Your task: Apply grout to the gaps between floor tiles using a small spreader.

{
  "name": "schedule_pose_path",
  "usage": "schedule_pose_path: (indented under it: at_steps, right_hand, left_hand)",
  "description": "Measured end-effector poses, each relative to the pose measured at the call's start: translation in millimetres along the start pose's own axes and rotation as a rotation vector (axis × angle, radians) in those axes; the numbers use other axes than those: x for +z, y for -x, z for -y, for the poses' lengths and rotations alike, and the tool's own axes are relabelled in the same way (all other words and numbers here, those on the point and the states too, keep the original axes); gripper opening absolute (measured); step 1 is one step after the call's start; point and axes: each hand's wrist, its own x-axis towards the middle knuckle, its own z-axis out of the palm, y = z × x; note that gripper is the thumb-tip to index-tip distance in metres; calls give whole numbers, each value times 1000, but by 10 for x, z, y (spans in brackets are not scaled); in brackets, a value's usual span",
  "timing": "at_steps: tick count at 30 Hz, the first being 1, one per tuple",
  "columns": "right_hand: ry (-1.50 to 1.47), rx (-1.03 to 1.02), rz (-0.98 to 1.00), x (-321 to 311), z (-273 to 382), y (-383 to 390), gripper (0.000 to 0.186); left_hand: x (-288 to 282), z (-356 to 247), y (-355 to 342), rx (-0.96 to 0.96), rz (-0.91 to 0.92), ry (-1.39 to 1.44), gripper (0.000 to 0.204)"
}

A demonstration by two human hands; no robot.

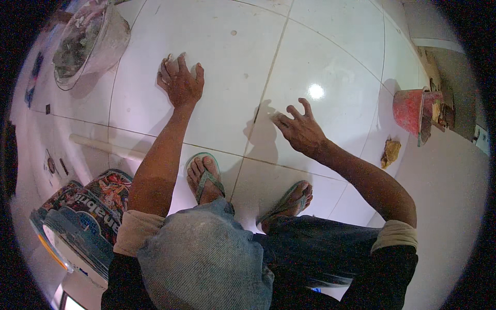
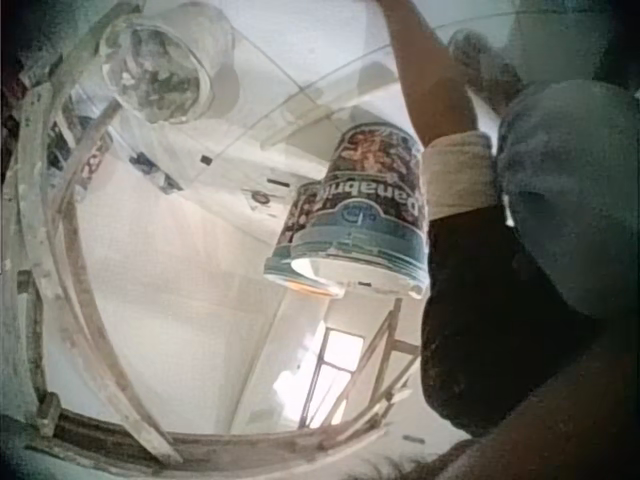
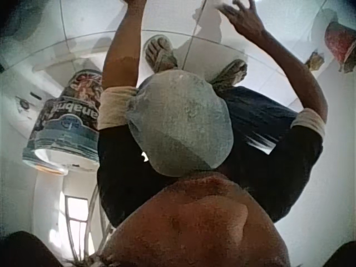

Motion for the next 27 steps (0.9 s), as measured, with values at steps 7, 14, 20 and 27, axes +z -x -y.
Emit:
schedule_pose_path:
  at_steps: [7, 14, 20, 27]
  right_hand:
    - [55, -34, -214, -143, -328, -561, 46]
    - [41, -45, -50, -106, -425, -103, 49]
    - [59, -15, -254, -48, -348, -451, 58]
    - [-170, 104, -221, -52, -214, 17, 48]
  left_hand:
    - [30, -72, 2, -9, 6, 7, 55]
    - [16, -48, 2, -21, 11, 9, 55]
    - [92, -56, -11, -34, 4, 17, 59]
    - [-101, 431, -246, -492, 6, 1117, 57]
